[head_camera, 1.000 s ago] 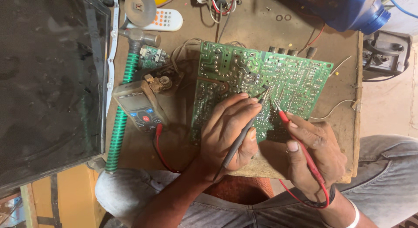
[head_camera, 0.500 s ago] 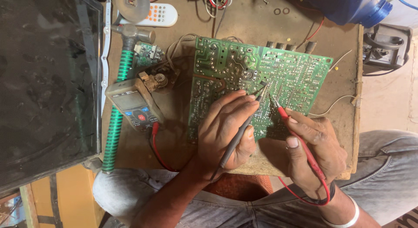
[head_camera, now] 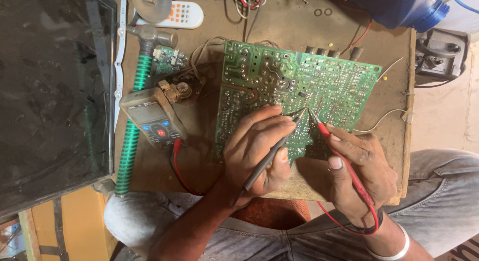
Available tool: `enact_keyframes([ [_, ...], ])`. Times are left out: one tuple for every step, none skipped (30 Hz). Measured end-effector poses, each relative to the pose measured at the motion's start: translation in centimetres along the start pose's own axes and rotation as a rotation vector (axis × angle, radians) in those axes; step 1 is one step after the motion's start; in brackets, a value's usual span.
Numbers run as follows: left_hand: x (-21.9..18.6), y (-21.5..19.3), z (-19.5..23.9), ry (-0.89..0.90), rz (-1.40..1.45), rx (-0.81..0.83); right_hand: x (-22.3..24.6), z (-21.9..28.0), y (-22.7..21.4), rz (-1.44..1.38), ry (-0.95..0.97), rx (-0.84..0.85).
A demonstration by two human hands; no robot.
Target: The person uses a multimeter to test various points on a green circuit board. They hold the red and black probes and touch them to different solder joints and components on the board's surface.
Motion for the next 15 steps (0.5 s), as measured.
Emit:
enact_keyframes([
  [-0.03,-0.05,0.05,0.003,0.001,-0.001,0.00,0.06,-0.01,-0.004,0.002,-0.001],
  [0.03,-0.06,0.04,-0.002,0.005,0.001,-0.03,0.04,-0.03,-0.008,0.001,-0.004],
  [0.07,-0.07,0.03,-0.007,0.009,0.003,-0.06,0.01,-0.04,-0.012,0.000,-0.007],
  [0.08,-0.10,0.09,-0.015,0.012,0.007,-0.03,0.05,-0.04,-0.008,-0.002,-0.005],
  [0.04,-0.12,0.12,-0.016,0.016,0.003,-0.01,0.08,-0.05,-0.005,-0.004,-0.003],
  [0.03,-0.12,0.08,-0.013,0.020,-0.003,0.00,0.04,-0.03,-0.002,-0.008,-0.003],
  [0.05,-0.12,0.03,-0.010,0.023,-0.008,-0.01,0.00,0.00,-0.005,-0.012,-0.001],
  [0.01,-0.12,0.04,-0.007,0.020,-0.011,-0.01,0.06,-0.01,-0.007,-0.013,0.001],
  [-0.01,-0.11,0.06,-0.003,0.017,-0.014,-0.01,0.11,-0.02,-0.009,-0.013,0.003],
  [-0.01,-0.12,0.00,0.003,0.014,-0.017,-0.03,0.08,-0.01,-0.007,-0.017,0.003],
  [0.02,-0.11,-0.03,0.003,0.017,-0.018,-0.03,0.06,0.01,-0.005,-0.021,0.003],
  [0.02,-0.11,0.00,-0.001,0.019,-0.018,-0.03,0.06,0.04,0.001,-0.025,0.006],
  [0.03,-0.13,0.04,-0.004,0.021,-0.018,-0.01,0.09,0.09,0.008,-0.028,0.010],
  [0.02,-0.12,0.11,-0.007,0.022,-0.014,-0.03,0.09,0.12,0.020,-0.032,0.015],
  [0.02,-0.12,0.16,-0.009,0.024,-0.010,0.01,0.12,0.16,0.033,-0.035,0.020],
])
Point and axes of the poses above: each hand's wrist, its own z-axis away from the middle knuckle, its own y-axis out of the palm, x = y × z, the point moved 8 cm from there along -z, towards the middle knuckle, and after that the axes turned 3 degrees about x, right-handed, at the moved point
